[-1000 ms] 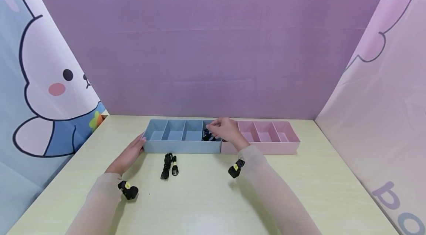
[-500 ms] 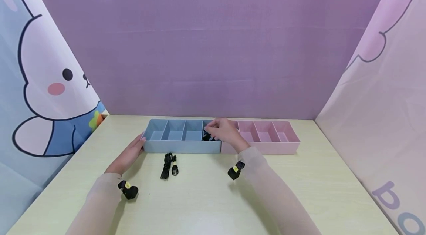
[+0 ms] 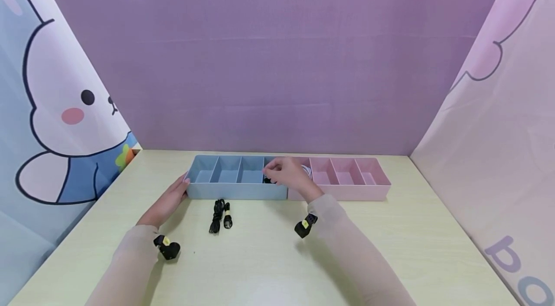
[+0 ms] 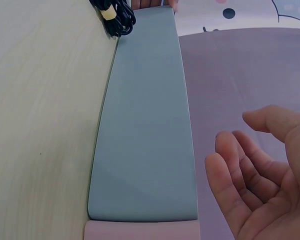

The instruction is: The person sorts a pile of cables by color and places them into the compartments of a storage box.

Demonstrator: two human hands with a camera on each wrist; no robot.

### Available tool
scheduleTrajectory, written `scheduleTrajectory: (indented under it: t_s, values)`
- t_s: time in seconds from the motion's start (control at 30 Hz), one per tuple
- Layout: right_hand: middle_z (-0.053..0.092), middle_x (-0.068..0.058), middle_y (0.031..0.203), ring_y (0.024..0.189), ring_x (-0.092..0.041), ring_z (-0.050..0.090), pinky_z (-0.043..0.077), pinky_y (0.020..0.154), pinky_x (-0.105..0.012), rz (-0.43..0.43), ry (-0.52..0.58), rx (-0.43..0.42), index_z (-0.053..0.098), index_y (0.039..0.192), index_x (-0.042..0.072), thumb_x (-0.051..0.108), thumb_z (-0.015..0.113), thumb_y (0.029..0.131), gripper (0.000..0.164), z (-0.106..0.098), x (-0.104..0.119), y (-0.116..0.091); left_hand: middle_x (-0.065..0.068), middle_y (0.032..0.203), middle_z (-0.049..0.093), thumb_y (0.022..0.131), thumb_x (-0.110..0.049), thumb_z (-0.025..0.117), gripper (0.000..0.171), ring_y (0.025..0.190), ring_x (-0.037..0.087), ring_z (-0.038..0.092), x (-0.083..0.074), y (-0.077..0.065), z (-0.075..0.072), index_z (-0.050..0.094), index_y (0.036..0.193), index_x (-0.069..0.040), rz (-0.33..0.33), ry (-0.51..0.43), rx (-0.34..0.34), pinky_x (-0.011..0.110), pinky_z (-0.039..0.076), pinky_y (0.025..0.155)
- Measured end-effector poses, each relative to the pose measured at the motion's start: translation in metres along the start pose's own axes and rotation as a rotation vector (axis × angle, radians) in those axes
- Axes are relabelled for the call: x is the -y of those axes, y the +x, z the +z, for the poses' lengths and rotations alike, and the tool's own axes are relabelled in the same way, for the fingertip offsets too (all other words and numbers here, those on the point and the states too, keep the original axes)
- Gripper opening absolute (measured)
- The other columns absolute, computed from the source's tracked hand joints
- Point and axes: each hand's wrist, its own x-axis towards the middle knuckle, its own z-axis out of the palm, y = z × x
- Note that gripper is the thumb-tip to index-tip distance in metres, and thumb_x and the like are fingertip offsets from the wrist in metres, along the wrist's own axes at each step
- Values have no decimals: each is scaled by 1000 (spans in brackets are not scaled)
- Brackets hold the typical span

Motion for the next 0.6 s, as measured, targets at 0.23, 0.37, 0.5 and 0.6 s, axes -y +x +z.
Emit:
scheduleTrajectory:
  t_s: [0.23, 0.37, 0.5, 0.6]
  values:
    - [72, -16, 91, 81, -37, 68, 59, 76, -51, -3, 32, 16, 74, 103, 13, 28, 67, 99, 17, 4, 3, -4, 12, 167, -11, 107, -55, 21, 71, 151, 37, -3, 1, 1, 0, -8, 161, -19, -4, 1, -1, 55, 14, 121]
    - [72, -17, 90, 79, -37, 67, 59, 74, -53, -10, 35, 20, 74, 101, 16, 28, 66, 99, 15, 6, 4, -7, 13, 167, -11, 107, -55, 21, 71, 151, 37, -3, 1, 1, 0, -8, 161, -19, 1, 3, -3, 55, 14, 121]
    - [72, -16, 91, 79, -36, 67, 58, 73, -53, -26, 34, 27, 75, 103, 17, 29, 66, 99, 16, 7, 4, -9, 13, 167, -11, 108, -54, 22, 70, 151, 37, -2, 2, 1, -1, -8, 161, -18, 13, -2, -3, 55, 14, 121]
    - [72, -16, 94, 82, -36, 68, 59, 75, -52, -32, 34, 39, 75, 108, 13, 30, 66, 99, 22, 8, 3, -9, 13, 167, -11, 108, -54, 21, 70, 151, 37, -3, 2, 0, -1, -8, 161, -19, 11, -2, -1, 55, 14, 121]
